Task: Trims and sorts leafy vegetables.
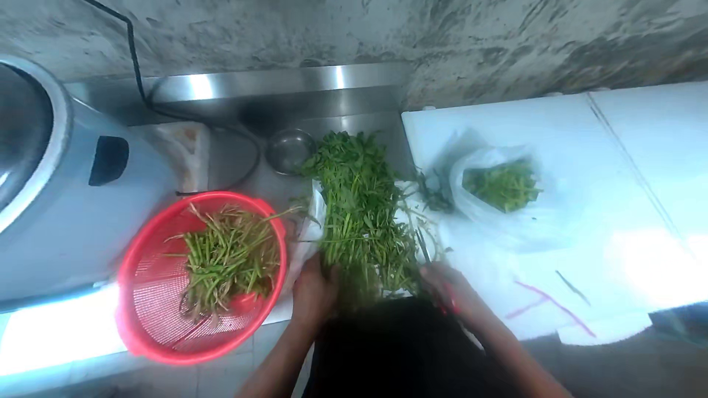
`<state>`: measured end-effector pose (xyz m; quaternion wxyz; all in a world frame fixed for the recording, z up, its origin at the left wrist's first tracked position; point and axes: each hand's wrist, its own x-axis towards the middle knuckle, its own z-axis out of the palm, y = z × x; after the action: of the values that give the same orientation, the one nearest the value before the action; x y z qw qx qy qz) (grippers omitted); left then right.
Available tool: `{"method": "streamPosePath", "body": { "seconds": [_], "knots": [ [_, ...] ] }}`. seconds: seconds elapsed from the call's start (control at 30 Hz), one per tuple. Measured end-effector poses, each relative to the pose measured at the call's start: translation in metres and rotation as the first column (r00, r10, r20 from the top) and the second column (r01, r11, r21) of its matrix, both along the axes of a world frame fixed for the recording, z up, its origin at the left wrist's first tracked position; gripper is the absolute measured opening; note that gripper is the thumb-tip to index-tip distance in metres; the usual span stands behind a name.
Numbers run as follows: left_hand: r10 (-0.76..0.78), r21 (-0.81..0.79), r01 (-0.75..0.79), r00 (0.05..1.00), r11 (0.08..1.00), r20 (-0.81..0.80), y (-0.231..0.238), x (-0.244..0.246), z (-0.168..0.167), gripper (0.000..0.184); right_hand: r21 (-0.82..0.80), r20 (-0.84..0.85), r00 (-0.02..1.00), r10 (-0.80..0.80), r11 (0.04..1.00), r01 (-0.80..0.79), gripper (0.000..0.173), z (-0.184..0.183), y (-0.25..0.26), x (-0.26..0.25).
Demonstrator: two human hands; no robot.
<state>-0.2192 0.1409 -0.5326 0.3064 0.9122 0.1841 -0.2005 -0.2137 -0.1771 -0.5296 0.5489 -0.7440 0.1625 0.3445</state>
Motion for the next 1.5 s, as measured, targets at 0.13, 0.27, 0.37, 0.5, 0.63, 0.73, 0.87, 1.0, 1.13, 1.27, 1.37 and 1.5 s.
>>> {"method": "streamPosePath", "body": {
  "seconds": [0.13,0.27,0.37,0.5,0.63,0.73,0.87,1.0,1.13,1.27,1.37,1.5],
  "knots": [
    [0.018,-0.088,-0.016,1.0,0.996,0.013,-0.016,0.023,0.026,0.057,-0.021,0.027,0.998,0.062,0.998,-0.061,0.041,0.005,-0.018,0.001],
    [-0.126,-0.021,0.132,0.979,0.991,0.163,-0.042,0.032,0.044,0.042,-0.105,0.158,0.958,0.24,0.969,-0.226,0.051,0.019,-0.019,0.017],
    [-0.359,0.129,0.339,0.915,0.932,0.183,-0.062,0.028,0.034,0.044,-0.137,0.164,0.919,0.358,0.931,-0.338,0.068,0.035,-0.005,0.033],
    [-0.203,-0.01,0.212,0.945,0.977,0.256,-0.064,0.018,0.026,0.045,-0.121,0.212,0.891,0.4,0.916,-0.383,0.067,0.045,0.014,0.048],
    [0.101,-0.088,-0.081,0.962,0.993,0.255,-0.05,0.019,0.025,0.043,-0.229,0.221,0.867,0.446,0.888,-0.399,0.065,0.053,0.032,0.052],
    [0.173,-0.057,-0.167,0.975,0.984,0.14,-0.046,0.025,0.025,0.064,-0.352,0.192,0.838,0.511,0.833,-0.428,0.061,0.068,0.058,0.067],
    [0.131,0.009,-0.133,0.987,0.991,0.093,-0.049,0.041,0.026,0.078,-0.471,0.384,0.732,0.563,0.801,-0.369,0.06,0.043,0.101,0.092],
    [0.097,0.024,-0.1,0.992,0.995,0.086,-0.047,0.047,0.04,0.072,-0.549,0.291,0.71,0.641,0.72,-0.425,0.056,0.022,0.127,0.1],
    [0.086,-0.058,-0.082,0.994,0.995,0.07,-0.019,0.042,0.039,0.081,-0.512,0.211,0.831,0.514,0.782,-0.354,0.05,0.032,0.109,0.092],
    [0.067,-0.171,-0.045,0.989,0.984,0.131,-0.001,0.035,0.026,0.1,-0.571,0.326,0.888,0.326,0.816,-0.09,0.043,0.031,0.065,0.082],
    [0.013,-0.194,0.011,0.993,0.981,0.12,-0.004,0.043,0.021,0.116,-0.65,0.29,0.933,0.212,0.76,0.03,0.038,0.028,0.043,0.072],
    [-0.021,-0.182,0.028,0.999,0.983,0.042,-0.01,0.053,0.03,0.111,-0.676,0.314,0.943,0.108,0.723,0.142,0.038,0.035,0.036,0.05]
  ]
}}
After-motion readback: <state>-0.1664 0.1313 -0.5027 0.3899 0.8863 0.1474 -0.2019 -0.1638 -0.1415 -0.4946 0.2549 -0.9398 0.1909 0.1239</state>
